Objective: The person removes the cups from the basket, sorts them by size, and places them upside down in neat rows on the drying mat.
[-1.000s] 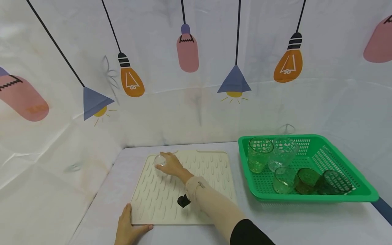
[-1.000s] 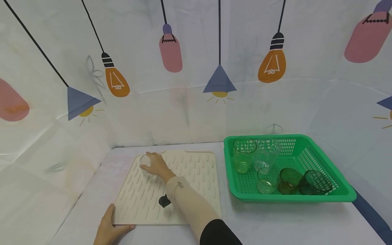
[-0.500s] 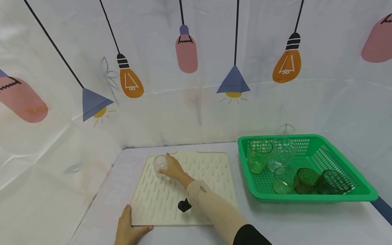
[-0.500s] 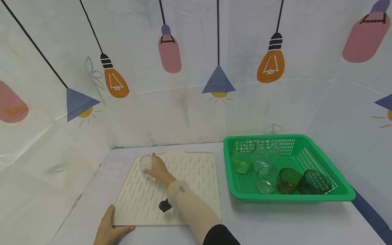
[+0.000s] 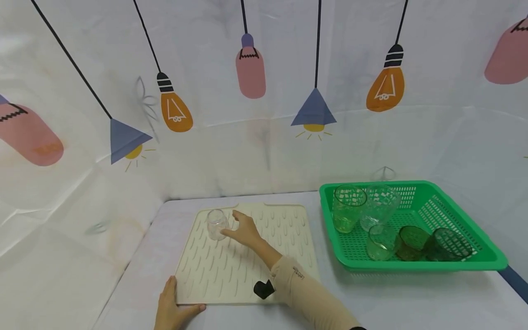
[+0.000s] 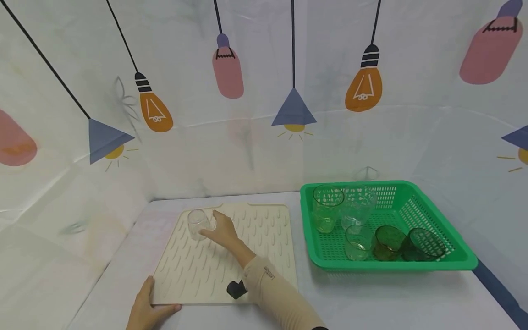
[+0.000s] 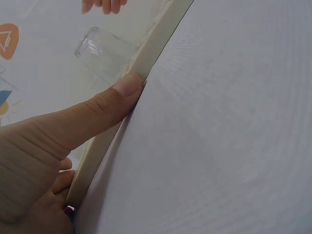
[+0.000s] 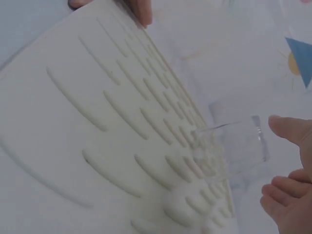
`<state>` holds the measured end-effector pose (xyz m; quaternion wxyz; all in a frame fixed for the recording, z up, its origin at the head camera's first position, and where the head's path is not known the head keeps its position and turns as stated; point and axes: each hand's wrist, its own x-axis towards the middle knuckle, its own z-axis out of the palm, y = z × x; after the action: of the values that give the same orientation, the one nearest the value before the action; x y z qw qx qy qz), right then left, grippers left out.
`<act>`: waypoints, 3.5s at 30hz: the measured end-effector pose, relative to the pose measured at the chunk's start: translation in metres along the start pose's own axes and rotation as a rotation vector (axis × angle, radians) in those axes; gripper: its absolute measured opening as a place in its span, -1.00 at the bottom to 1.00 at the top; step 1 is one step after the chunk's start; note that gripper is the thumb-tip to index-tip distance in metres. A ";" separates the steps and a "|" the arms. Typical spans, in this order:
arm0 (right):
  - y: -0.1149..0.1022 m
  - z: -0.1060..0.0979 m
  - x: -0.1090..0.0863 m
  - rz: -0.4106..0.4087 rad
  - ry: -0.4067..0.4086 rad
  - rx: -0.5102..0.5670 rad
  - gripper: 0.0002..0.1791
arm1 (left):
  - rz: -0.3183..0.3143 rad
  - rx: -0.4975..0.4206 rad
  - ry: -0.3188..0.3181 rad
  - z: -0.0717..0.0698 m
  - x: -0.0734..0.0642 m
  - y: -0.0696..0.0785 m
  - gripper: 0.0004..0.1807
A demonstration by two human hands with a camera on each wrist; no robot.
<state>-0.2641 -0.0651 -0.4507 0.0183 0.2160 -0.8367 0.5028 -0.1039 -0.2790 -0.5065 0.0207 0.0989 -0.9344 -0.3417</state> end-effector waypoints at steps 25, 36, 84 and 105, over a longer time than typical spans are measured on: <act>-0.017 -0.083 -0.088 -0.160 0.035 0.134 -0.31 | -0.014 0.035 -0.019 -0.002 0.000 0.003 0.37; -0.011 -0.111 -0.111 -0.132 0.092 0.099 -0.31 | -0.034 0.054 -0.027 0.000 0.002 0.004 0.38; 0.033 -0.209 -0.186 -0.103 0.426 -0.123 -0.39 | -0.035 0.052 -0.023 0.003 0.003 -0.001 0.37; 0.055 -0.248 -0.195 0.013 0.462 -0.497 -0.32 | -0.060 0.058 -0.039 0.003 0.005 0.001 0.40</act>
<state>-0.1548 0.2348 -0.4226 0.2564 0.0801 -0.9088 0.3192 -0.1091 -0.2767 -0.5084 -0.0105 0.1207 -0.9407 -0.3169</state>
